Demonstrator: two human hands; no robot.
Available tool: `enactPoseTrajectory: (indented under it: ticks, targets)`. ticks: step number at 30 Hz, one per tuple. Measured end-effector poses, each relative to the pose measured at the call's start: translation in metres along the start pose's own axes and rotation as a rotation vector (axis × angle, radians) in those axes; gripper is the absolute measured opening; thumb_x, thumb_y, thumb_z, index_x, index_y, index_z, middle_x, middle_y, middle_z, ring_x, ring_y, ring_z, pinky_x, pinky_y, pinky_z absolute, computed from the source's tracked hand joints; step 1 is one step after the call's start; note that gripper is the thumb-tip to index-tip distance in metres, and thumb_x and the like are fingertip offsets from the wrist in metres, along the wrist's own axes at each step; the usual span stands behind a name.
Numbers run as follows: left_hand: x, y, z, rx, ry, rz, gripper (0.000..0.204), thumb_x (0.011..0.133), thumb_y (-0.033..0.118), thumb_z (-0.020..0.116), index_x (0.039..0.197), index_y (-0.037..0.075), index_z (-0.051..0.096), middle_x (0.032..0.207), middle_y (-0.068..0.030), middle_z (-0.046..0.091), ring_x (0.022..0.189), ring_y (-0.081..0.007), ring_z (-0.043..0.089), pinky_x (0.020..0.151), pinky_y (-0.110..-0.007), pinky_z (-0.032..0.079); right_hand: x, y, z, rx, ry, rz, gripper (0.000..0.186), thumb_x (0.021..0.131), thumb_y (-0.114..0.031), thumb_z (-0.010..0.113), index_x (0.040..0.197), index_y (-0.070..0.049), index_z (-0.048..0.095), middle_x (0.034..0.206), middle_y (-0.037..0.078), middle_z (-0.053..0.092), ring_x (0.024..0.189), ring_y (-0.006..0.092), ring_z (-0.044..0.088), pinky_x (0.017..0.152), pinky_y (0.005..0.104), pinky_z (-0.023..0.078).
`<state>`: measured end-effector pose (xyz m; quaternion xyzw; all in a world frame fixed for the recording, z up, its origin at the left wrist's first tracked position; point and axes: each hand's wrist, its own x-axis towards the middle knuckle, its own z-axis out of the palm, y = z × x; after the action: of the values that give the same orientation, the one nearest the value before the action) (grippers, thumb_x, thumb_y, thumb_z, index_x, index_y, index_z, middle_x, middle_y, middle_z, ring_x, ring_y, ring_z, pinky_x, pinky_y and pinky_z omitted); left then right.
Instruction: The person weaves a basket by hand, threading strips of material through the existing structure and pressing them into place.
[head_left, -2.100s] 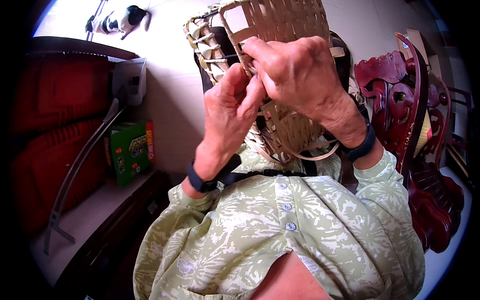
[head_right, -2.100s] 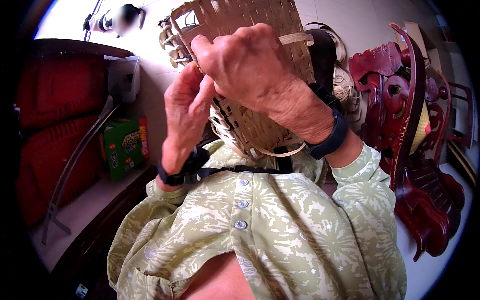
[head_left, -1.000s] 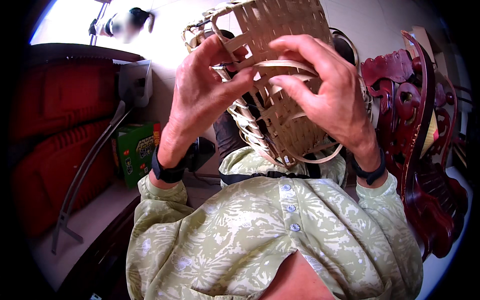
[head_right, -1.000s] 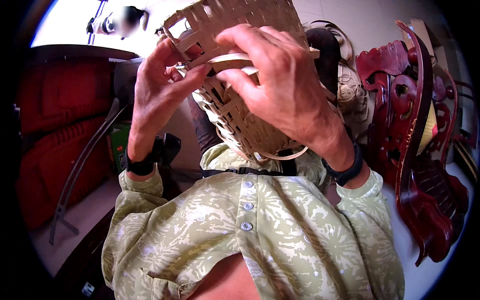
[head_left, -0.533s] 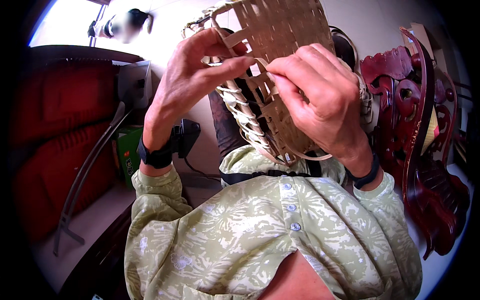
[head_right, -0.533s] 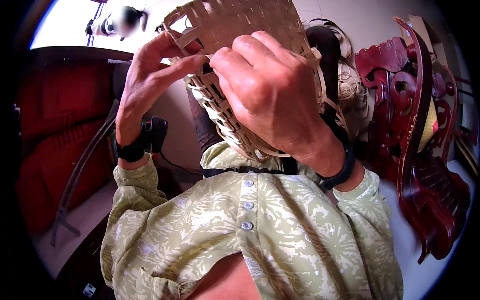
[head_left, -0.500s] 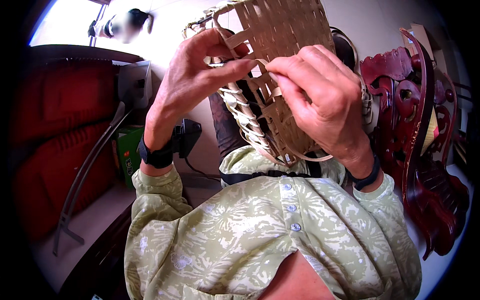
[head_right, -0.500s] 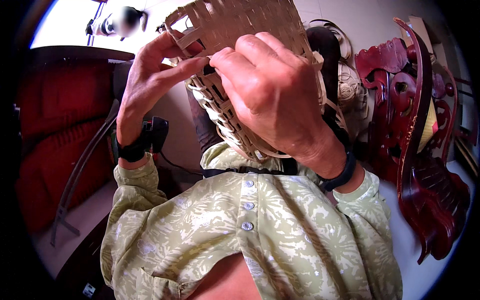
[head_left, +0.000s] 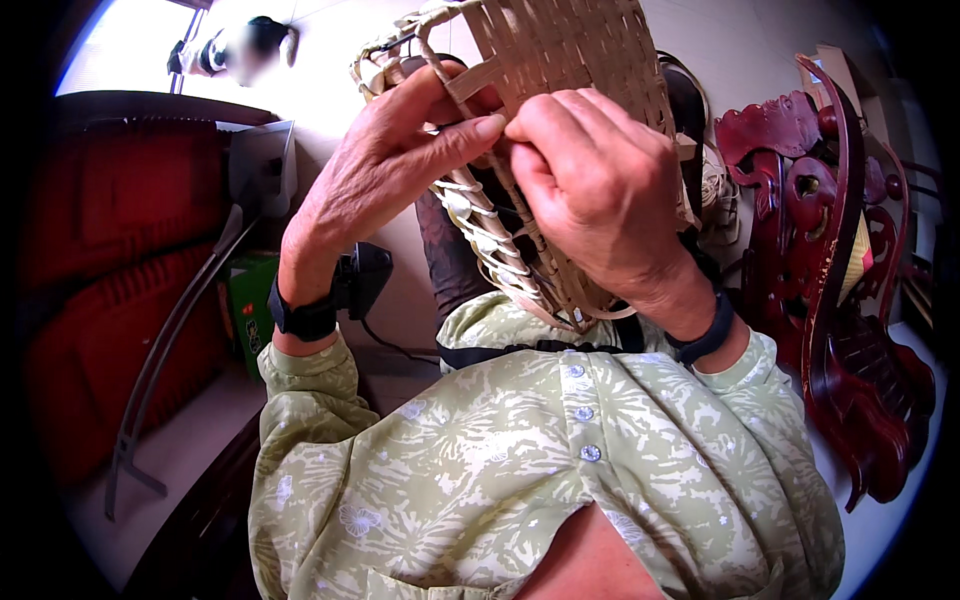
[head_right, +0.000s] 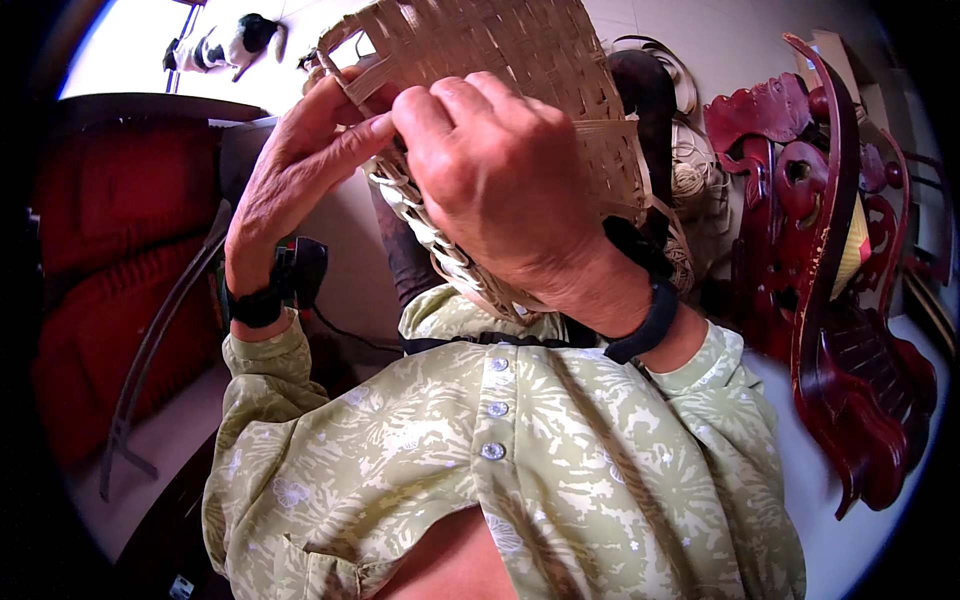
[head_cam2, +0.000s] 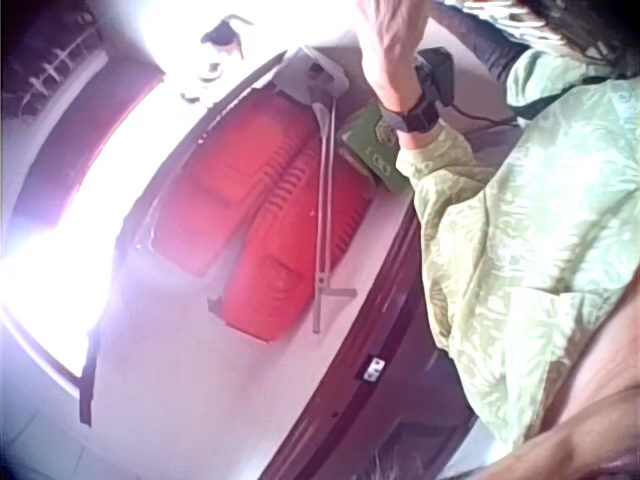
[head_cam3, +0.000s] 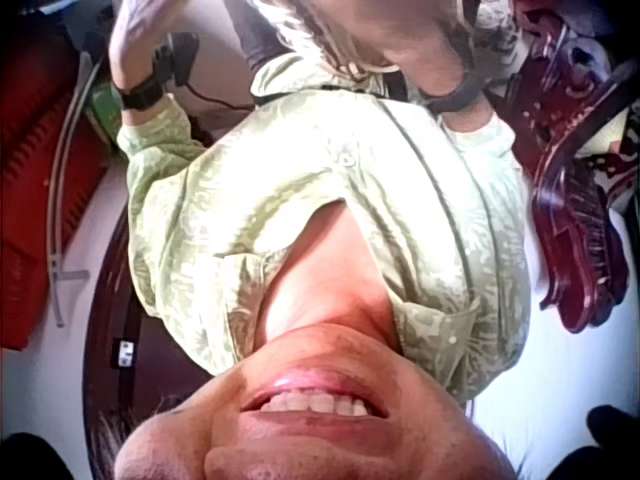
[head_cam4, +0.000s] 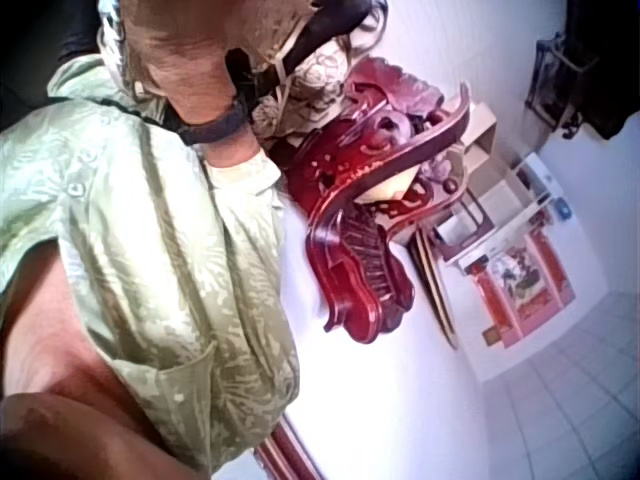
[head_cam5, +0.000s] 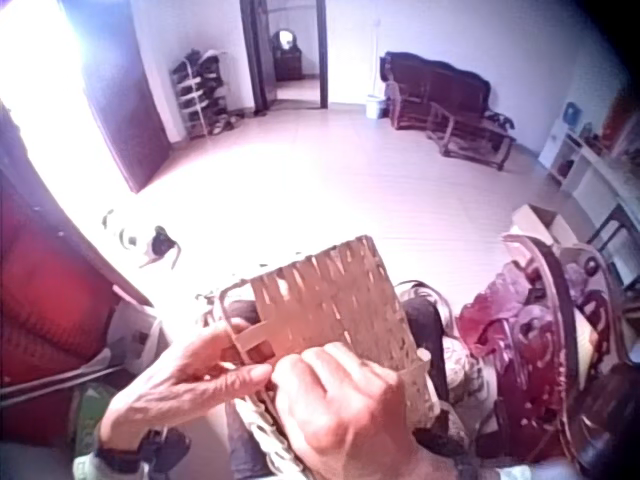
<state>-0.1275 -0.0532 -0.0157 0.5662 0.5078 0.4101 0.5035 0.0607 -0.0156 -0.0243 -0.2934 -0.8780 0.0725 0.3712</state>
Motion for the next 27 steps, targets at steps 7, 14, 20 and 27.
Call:
enactPoseTrajectory:
  ticks: [7,14,20,27]
  targets:
    - [-0.005,0.006,0.0,0.005,0.08,-0.093,0.033,0.09,0.015,0.069,0.115,-0.002,0.057,0.09,-0.0041,0.066,0.07,-0.0058,0.057,0.057,-0.021,0.046,0.007,0.005,-0.011,0.312,-0.152,0.169,0.011,0.08,-0.004,0.065,0.085,-0.005,0.055,0.078,0.01,0.061,0.076,0.0309,0.063,0.066,0.0414,0.051]
    - [-0.011,0.003,-0.007,-0.068,-0.04,-0.02,0.036,0.089,0.0,0.064,0.123,-0.002,0.052,0.106,-0.0105,0.068,0.089,-0.014,0.066,0.069,-0.027,0.055,0.007,0.005,-0.021,0.363,-0.169,0.247,0.013,0.079,-0.001,0.072,0.088,-0.002,0.063,0.08,0.008,0.063,0.071,0.0225,0.064,0.064,0.0309,0.051]
    - [-0.01,0.0,-0.008,-0.017,-0.008,-0.041,0.033,0.089,-0.002,0.06,0.121,-0.002,0.052,0.108,-0.0108,0.068,0.087,-0.0144,0.067,0.066,-0.026,0.057,0.003,0.003,-0.019,0.072,-0.08,0.039,0.015,0.073,0.001,0.071,0.078,-0.004,0.058,0.071,0.007,0.056,0.067,0.0272,0.059,0.062,0.0364,0.046]
    - [-0.011,-0.015,0.02,0.255,0.354,0.137,0.04,0.083,-0.006,0.061,0.123,0.0,0.053,0.109,-0.0102,0.068,0.08,-0.0134,0.07,0.056,-0.023,0.056,0.012,0.005,-0.011,0.219,-0.16,0.111,0.01,0.079,-0.002,0.069,0.081,-0.002,0.059,0.076,0.009,0.062,0.069,0.0263,0.063,0.06,0.0334,0.049]
